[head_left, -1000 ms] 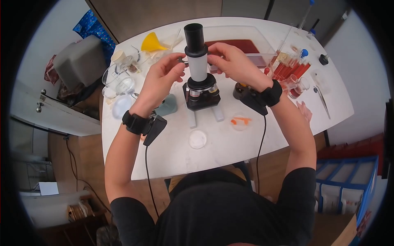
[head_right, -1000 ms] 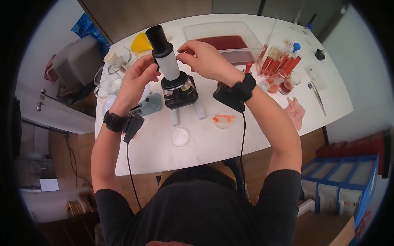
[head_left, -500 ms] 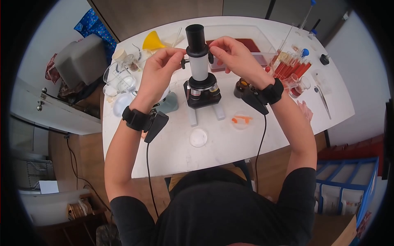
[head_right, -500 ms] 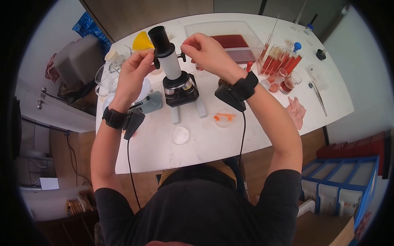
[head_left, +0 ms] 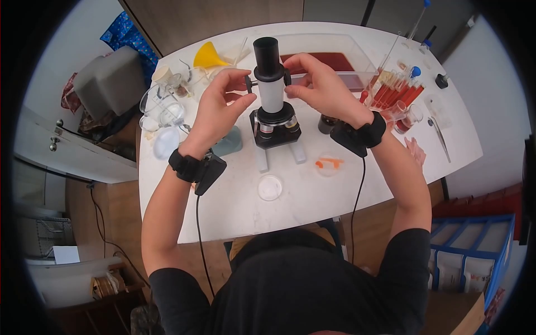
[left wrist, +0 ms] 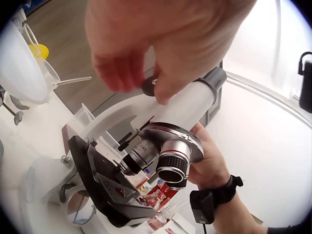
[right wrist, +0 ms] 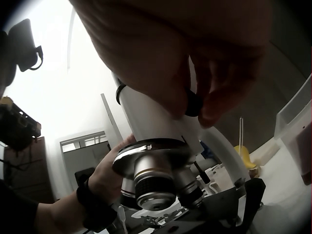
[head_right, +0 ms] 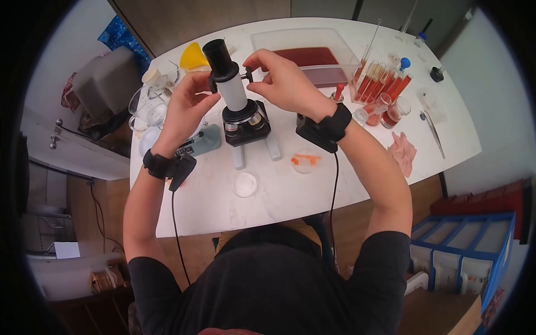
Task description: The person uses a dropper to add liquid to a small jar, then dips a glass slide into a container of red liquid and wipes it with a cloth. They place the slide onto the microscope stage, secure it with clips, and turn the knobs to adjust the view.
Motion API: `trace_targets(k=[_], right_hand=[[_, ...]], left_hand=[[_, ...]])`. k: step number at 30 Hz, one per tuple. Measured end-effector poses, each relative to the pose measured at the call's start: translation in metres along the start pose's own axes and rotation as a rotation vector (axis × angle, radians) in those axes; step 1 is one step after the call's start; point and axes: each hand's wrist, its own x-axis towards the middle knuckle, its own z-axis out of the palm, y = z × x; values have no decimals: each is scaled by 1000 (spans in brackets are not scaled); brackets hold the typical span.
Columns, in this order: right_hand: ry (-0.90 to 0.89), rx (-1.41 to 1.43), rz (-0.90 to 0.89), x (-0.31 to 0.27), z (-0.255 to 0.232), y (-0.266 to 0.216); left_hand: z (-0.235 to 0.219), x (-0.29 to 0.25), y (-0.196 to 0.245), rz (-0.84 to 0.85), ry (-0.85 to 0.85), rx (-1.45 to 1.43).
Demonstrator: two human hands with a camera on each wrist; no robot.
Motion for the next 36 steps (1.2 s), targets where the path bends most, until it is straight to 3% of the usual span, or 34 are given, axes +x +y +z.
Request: trace_targets(k=[3, 7, 9, 15, 18, 19, 24, 27, 34, 36], right_hand=[[1, 23, 37, 0, -4, -3], [-45, 146, 260, 6, -5, -9], [-124, 87, 280, 9, -4, -7], [-69, 137, 184, 3, -4, -12], [-14, -18, 5, 2, -2, -3], [-17, 14, 35, 2, -2, -4], [-53, 150, 258, 8, -5, -7], [-113, 140, 275, 10, -5, -7], [-48, 31, 20, 2, -4, 0], [-10, 22, -15, 2, -2, 1]], left_hand=[[2, -2, 2, -80, 2, -124], [-2, 2, 5, -305, -29, -311], [-1, 2, 5, -270, -24, -255], [-2, 0, 1, -62, -6, -78], [-2, 0, 0, 21, -3, 0], [-2, -1, 0, 41, -3, 17], [-2, 2, 4, -150, -23, -183], [-2, 2, 5, -172, -26, -169], [-3, 1, -3, 93, -3, 45], [-2, 1, -1, 27, 7, -95]])
